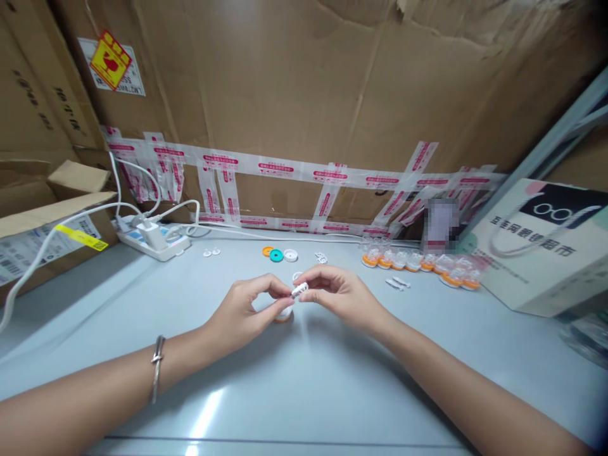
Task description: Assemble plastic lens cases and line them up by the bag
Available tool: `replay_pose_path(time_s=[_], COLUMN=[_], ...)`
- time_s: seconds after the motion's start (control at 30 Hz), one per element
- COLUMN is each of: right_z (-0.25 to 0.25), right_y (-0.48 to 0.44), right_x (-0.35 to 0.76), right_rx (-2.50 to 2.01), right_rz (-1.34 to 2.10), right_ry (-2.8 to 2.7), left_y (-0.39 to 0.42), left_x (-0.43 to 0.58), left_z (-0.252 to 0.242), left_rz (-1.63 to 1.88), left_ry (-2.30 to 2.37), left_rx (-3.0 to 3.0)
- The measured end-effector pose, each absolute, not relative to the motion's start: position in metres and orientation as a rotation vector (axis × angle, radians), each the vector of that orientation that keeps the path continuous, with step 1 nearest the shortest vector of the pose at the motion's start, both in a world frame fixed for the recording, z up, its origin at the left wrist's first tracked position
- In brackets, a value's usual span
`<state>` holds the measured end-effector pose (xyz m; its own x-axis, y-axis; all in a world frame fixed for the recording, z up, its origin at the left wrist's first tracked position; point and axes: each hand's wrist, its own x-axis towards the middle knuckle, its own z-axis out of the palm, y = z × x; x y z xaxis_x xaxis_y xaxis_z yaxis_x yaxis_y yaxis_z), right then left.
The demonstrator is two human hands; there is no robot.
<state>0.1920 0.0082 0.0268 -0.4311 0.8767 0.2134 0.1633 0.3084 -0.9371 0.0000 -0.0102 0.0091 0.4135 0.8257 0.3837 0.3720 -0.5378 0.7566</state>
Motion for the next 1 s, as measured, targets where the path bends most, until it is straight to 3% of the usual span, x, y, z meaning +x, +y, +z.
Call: replay_pose_path(time_s=[0.1,0.37,1.0], right_z=[0.021,0.011,0.007], right_y=[0.013,0.014,0.011], right_x=[0.191,0.191,0.182], right_rx=[-0.948,-1.081,-0.972], right_rz=[1.274,0.99,0.713], right_ry=[-1.678,-1.833,-2.139], left_y=[-0.005,0.01,0.015], left_x=[-0.003,-0.014,-0.005], left_z=[0.011,0.001,-0.011], left_rz=[1.002,0.601,0.675], left_ry=[1.022,1.114,1.085], left_rx=[2.103,2.353,2.298])
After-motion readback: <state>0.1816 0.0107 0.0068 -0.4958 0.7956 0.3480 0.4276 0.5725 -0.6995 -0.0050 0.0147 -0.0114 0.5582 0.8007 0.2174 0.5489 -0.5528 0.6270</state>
